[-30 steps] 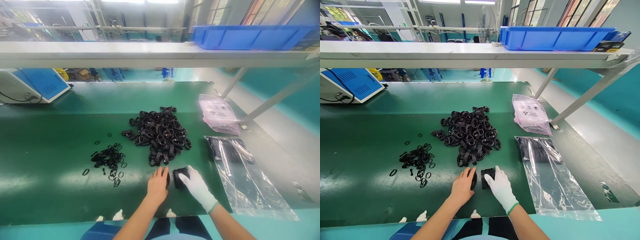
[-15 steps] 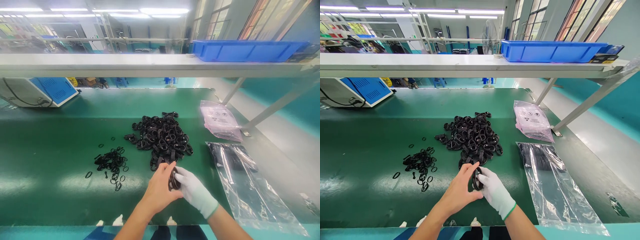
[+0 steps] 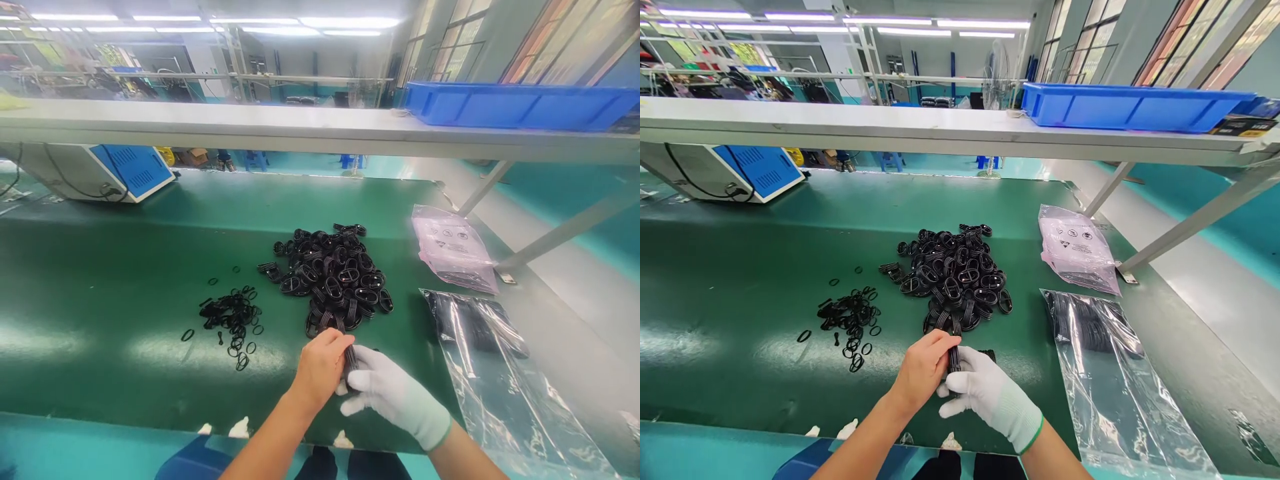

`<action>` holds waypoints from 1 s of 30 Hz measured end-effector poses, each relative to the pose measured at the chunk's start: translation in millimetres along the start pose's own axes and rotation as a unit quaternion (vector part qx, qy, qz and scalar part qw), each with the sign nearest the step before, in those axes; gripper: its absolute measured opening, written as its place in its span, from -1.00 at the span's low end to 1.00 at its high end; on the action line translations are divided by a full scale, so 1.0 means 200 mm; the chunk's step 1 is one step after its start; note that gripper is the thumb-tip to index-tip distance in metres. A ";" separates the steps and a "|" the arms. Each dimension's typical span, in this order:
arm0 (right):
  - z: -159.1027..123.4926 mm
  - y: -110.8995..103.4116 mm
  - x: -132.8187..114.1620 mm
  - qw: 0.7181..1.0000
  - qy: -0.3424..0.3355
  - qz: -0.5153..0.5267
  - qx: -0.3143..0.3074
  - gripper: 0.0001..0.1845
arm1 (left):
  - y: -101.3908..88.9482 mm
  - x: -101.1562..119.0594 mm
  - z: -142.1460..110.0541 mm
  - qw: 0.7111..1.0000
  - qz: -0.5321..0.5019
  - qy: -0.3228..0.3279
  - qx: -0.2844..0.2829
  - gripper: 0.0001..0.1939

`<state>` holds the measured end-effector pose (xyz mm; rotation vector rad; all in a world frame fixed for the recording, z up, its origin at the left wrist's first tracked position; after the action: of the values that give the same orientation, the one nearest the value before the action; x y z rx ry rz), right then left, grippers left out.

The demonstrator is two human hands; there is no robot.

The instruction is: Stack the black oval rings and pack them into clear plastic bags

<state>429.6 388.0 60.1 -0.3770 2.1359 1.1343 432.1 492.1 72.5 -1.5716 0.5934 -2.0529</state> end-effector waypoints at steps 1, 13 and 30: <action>0.00 -0.01 0.00 1.000 0.000 0.000 0.012 -0.61 | -0.02 -0.01 0.00 0.999 -0.029 -0.033 0.015 -0.63; 0.04 -0.07 0.03 0.996 -0.015 -0.032 0.087 -0.40 | 0.12 -0.09 -0.13 0.817 -0.480 -0.317 -0.033 -0.84; 0.07 -0.07 0.08 0.997 0.002 0.038 0.073 -0.60 | 0.08 -0.14 -0.10 0.893 -0.331 -0.304 -0.029 -0.83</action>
<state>431.7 392.5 34.4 -0.2329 2.2368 1.0125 420.1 497.9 37.5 -2.5499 -0.1510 -1.7701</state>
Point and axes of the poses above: each hand's wrist, its own z-axis towards the middle knuckle, its own y-axis out of the palm, x = y × z, the point moved 6 cm from there along z, towards the middle knuckle, and after that the axes turned 5 degrees about y, right-handed, at the moved point
